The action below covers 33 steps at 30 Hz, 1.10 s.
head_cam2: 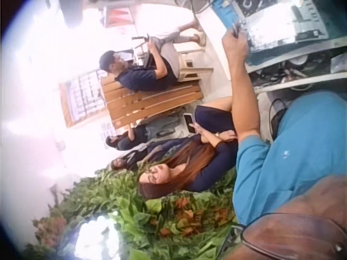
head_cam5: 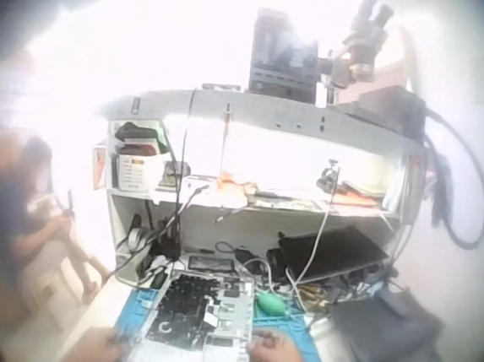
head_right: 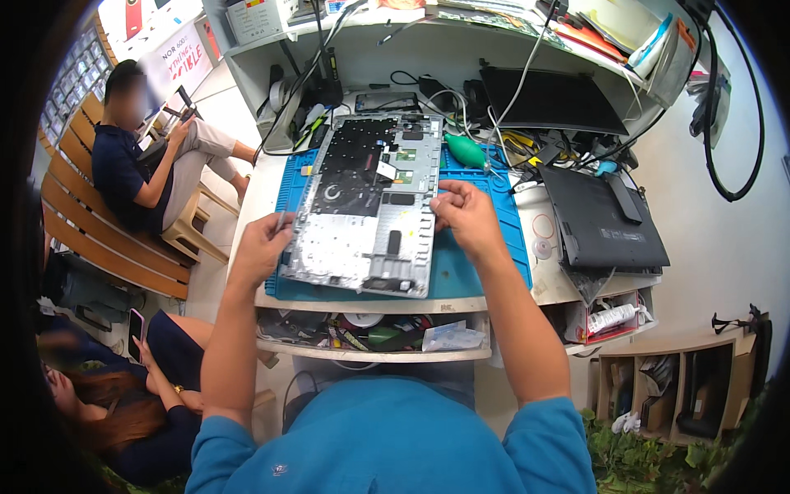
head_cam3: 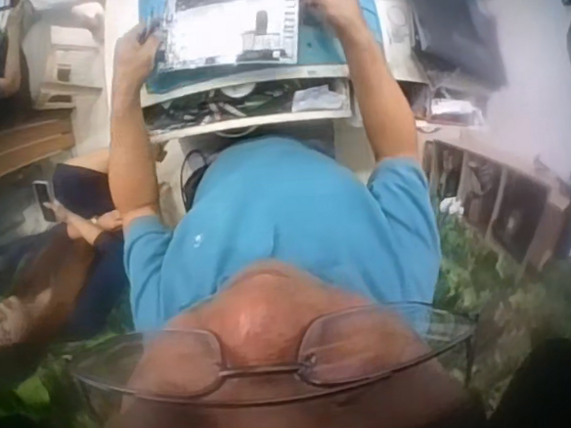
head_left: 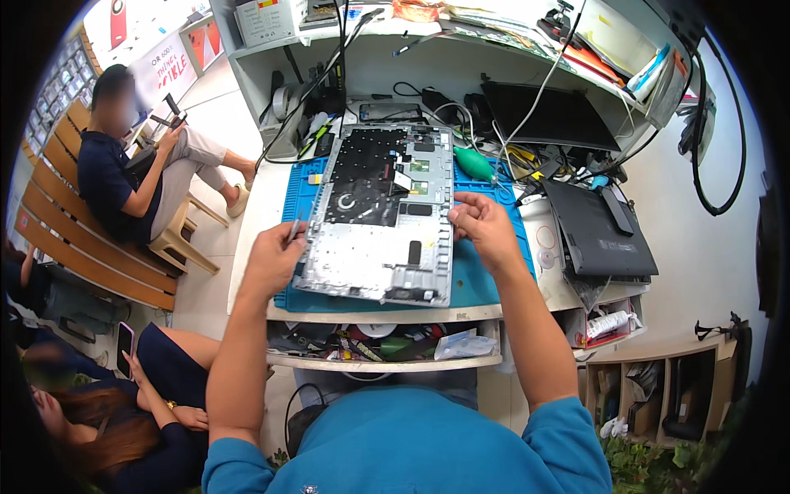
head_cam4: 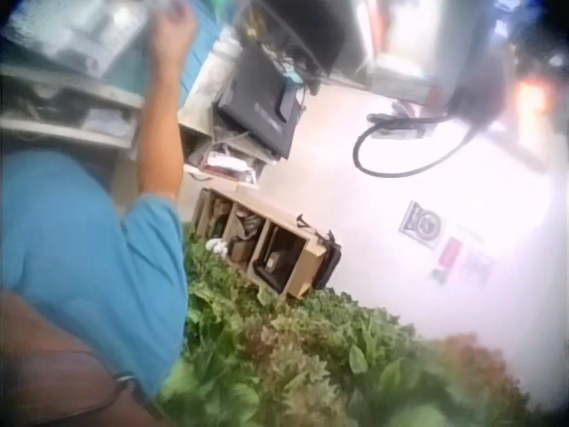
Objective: The person is working on the internal components of a disassembled laptop on a workbench, specifically manipulating a small ribbon cable and pressing down on the keyboard assembly structure by hand.
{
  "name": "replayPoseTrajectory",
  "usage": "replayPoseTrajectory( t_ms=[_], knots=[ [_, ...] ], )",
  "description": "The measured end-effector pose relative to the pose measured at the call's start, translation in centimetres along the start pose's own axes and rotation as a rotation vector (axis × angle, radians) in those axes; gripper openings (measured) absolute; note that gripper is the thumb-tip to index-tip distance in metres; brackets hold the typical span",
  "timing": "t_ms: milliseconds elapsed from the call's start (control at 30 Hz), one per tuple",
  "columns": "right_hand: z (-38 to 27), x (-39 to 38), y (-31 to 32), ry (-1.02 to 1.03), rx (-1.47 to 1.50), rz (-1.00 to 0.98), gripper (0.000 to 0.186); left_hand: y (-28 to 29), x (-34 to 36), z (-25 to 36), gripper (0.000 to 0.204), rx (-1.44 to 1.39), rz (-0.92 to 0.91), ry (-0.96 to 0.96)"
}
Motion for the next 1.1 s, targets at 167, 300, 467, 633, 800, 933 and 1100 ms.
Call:
replayPoseTrajectory(
  t_ms=[167,300,467,633,800,933,1100],
  knots=[
    [-2.6,-9.0,-1.5,-0.114,0.167,-0.186,0.06,4.4,-0.6,2.0,0.029,0.08,-0.089,-0.046],
    [0.0,-16.0,-1.7,-0.329,0.261,-0.23,0.048,4.9,1.1,4.5,0.028,0.365,-0.198,-0.167],
    [2.8,-22.3,-4.0,-0.581,0.381,-0.298,0.036,2.2,5.1,5.4,0.026,0.594,-0.345,-0.556],
    [5.8,-23.7,-5.1,-0.746,0.461,-0.375,0.05,-0.2,8.0,5.2,0.027,0.673,-0.413,-0.564],
    [7.1,-23.1,-4.8,-0.947,0.502,-0.632,0.06,-0.7,9.1,4.2,0.024,0.696,-0.396,-0.543],
    [-0.9,-21.2,-1.1,-0.464,0.003,-0.787,0.052,0.1,7.4,4.8,0.023,0.537,-0.261,-0.47],
    [-4.3,-11.4,5.7,0.101,-0.5,-0.016,0.04,-3.5,5.7,9.3,0.027,0.337,-0.3,-0.32]
  ],
)
Point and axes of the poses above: each hand's wrist, its own x-axis towards the middle knuckle, its own y-axis out of the back of the hand, z = x × y, the point moved 1 cm from there along x, towards the middle knuckle, and after that the axes turned 14 degrees about z, right-handed, at the moved point
